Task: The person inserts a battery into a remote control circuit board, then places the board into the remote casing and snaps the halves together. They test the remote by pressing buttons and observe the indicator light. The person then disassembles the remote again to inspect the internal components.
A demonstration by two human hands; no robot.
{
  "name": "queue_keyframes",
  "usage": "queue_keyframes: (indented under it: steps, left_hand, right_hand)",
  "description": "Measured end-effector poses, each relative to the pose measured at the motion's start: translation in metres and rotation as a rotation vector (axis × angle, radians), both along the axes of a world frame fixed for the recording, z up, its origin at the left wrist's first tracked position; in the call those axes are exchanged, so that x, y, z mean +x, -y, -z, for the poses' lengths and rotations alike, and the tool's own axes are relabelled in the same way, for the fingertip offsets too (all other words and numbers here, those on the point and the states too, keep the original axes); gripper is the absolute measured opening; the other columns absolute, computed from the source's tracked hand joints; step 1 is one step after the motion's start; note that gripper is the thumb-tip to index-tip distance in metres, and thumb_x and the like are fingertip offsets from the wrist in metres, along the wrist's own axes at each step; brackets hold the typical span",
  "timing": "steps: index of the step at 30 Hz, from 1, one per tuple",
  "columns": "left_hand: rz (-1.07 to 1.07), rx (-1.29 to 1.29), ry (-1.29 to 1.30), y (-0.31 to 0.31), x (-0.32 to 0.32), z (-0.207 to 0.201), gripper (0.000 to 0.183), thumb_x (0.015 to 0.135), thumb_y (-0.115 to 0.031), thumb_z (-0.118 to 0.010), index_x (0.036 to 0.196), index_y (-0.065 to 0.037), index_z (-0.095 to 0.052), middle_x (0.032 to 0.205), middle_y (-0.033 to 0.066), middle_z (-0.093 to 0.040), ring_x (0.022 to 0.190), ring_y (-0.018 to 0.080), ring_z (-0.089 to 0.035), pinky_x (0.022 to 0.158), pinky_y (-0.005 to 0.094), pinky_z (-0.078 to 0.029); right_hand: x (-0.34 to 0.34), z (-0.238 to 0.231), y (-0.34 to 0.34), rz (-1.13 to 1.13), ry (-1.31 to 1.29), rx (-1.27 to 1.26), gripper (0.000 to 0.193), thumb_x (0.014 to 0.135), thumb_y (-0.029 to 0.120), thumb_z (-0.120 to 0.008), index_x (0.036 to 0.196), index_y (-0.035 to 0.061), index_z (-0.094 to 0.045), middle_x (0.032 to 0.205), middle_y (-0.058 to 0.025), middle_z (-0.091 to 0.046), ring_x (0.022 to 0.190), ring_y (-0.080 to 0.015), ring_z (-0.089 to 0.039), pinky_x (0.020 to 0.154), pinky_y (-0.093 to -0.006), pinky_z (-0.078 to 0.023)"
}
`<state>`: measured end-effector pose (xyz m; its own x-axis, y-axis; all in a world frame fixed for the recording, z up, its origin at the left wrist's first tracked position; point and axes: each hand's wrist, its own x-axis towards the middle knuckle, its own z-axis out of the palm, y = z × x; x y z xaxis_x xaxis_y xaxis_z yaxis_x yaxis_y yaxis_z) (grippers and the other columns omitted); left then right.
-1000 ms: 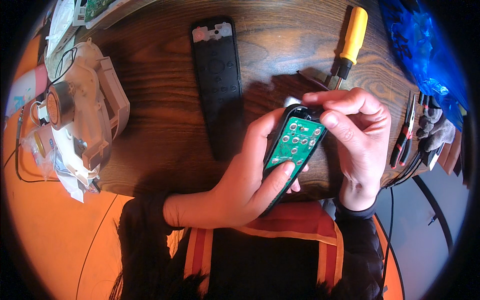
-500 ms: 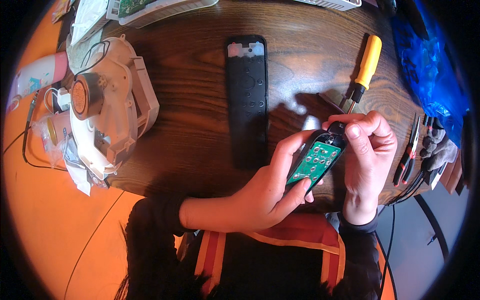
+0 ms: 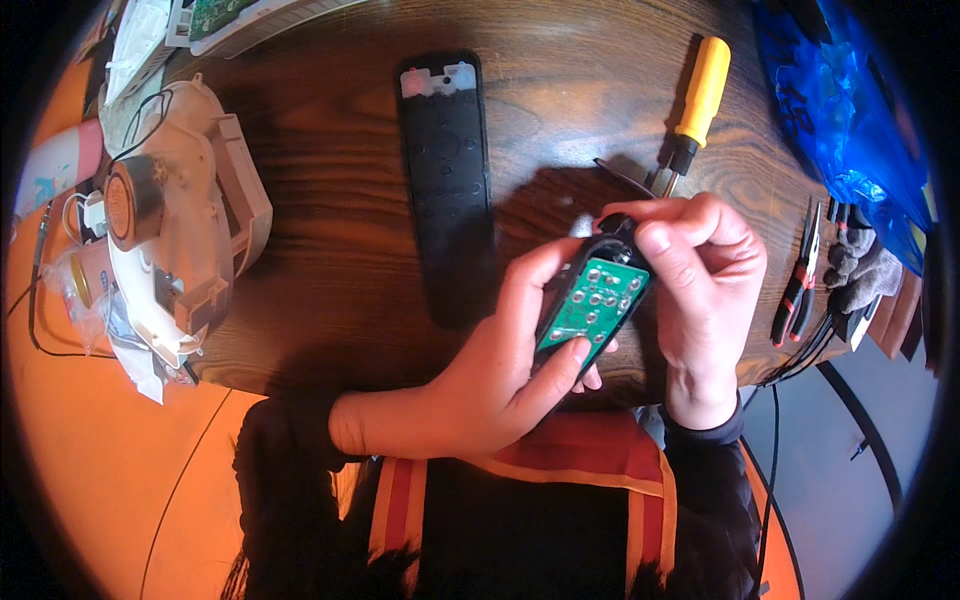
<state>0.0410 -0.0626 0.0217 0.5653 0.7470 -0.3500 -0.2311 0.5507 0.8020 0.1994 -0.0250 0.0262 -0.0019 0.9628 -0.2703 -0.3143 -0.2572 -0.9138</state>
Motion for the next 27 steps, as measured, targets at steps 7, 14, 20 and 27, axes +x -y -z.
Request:
queue_keyframes:
  steps: [7,14,20,27]
  left_hand:
    - [-0.035,-0.034,0.048,-0.0041,0.0,-0.0002,0.056,0.087,-0.001,-0.04,0.129,-0.007,-0.004,0.099,0.021,-0.051,0.073,0.0196,-0.058,0.066,0.032,-0.049]
    - [-0.028,-0.03,0.047,-0.0054,-0.0019,-0.0005,0.056,0.087,-0.001,-0.038,0.129,-0.007,-0.002,0.098,0.0214,-0.051,0.073,0.0201,-0.058,0.066,0.0324,-0.05]
    - [-0.042,-0.047,0.039,-0.005,-0.0009,-0.0017,0.056,0.086,0.0,-0.04,0.13,-0.005,-0.005,0.098,0.019,-0.051,0.072,0.0175,-0.057,0.065,0.0299,-0.049]
    - [-0.051,-0.035,0.029,-0.0058,0.0001,-0.0013,0.056,0.087,-0.001,-0.039,0.129,-0.007,-0.003,0.098,0.0215,-0.051,0.071,0.0205,-0.058,0.064,0.0321,-0.05]
  right_hand:
    - [0.007,-0.0015,-0.007,0.02,-0.016,0.035,0.009,0.075,-0.005,-0.063,0.071,0.0009,-0.057,0.084,-0.0161,-0.065,0.072,-0.0133,-0.062,0.067,-0.0249,-0.05]
    - [0.0065,0.0003,-0.008,-0.025,-0.037,0.044,0.008,0.074,-0.004,-0.064,0.073,0.0005,-0.057,0.085,-0.0166,-0.064,0.074,-0.0138,-0.062,0.068,-0.025,-0.05]
    - [0.0067,-0.0043,-0.0077,-0.078,0.101,0.014,0.014,0.076,0.003,-0.063,0.07,0.0055,-0.05,0.085,-0.0194,-0.063,0.077,-0.0207,-0.062,0.074,-0.0315,-0.048]
    - [0.004,-0.0048,-0.0079,-0.093,0.159,0.028,0.014,0.076,0.002,-0.063,0.07,0.0055,-0.05,0.085,-0.0187,-0.063,0.078,-0.0201,-0.062,0.074,-0.0307,-0.048]
